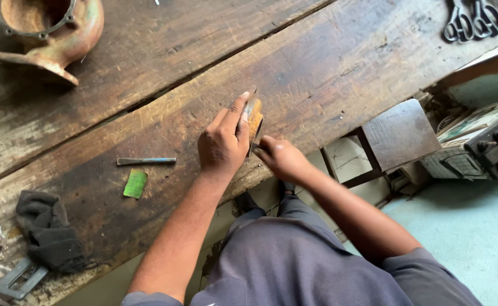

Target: The person holds a rusty pump housing flange on a wooden workbench and scrapes its inner rim and surface with a small hand tool, turning the part to reach different sides, then rubs the surface with a sandpaper block to remove remaining rust.

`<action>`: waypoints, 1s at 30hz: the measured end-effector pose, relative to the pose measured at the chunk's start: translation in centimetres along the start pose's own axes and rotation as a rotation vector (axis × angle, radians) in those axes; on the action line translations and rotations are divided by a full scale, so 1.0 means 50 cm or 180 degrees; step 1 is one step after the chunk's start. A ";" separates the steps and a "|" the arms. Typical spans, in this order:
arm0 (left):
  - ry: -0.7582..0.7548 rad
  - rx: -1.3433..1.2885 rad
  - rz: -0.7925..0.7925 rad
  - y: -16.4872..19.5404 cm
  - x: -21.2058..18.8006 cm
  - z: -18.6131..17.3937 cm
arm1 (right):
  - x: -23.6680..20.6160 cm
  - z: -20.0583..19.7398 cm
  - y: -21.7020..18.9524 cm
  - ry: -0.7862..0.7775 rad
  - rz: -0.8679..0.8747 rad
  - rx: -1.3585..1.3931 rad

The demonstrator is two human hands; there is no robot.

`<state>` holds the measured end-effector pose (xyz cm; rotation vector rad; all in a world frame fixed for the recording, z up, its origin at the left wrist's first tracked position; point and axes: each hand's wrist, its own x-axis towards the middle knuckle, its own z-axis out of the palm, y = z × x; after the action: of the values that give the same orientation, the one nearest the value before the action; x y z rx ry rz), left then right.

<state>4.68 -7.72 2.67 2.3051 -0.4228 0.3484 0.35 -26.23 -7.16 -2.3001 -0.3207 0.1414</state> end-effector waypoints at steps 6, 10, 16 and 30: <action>0.0083 -0.0371 -0.0393 -0.035 0.020 -0.016 | -0.065 -0.173 -0.115 -0.0375 0.0665 0.3624; 0.0244 -0.0243 -0.0078 -0.041 0.015 -0.019 | -0.201 -0.285 -0.232 -0.0151 0.0405 0.3391; -0.0135 -0.0226 -0.0387 -0.028 0.013 -0.008 | -0.227 -0.295 -0.218 -0.1211 -0.3154 0.4610; -0.0010 -0.0233 -0.0407 -0.057 0.015 0.006 | -0.086 -0.341 -0.353 0.0208 0.0606 0.1382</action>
<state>6.55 -6.19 0.91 2.2483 -0.2834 0.2618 -3.61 -27.88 17.38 -1.8948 -0.0293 0.2092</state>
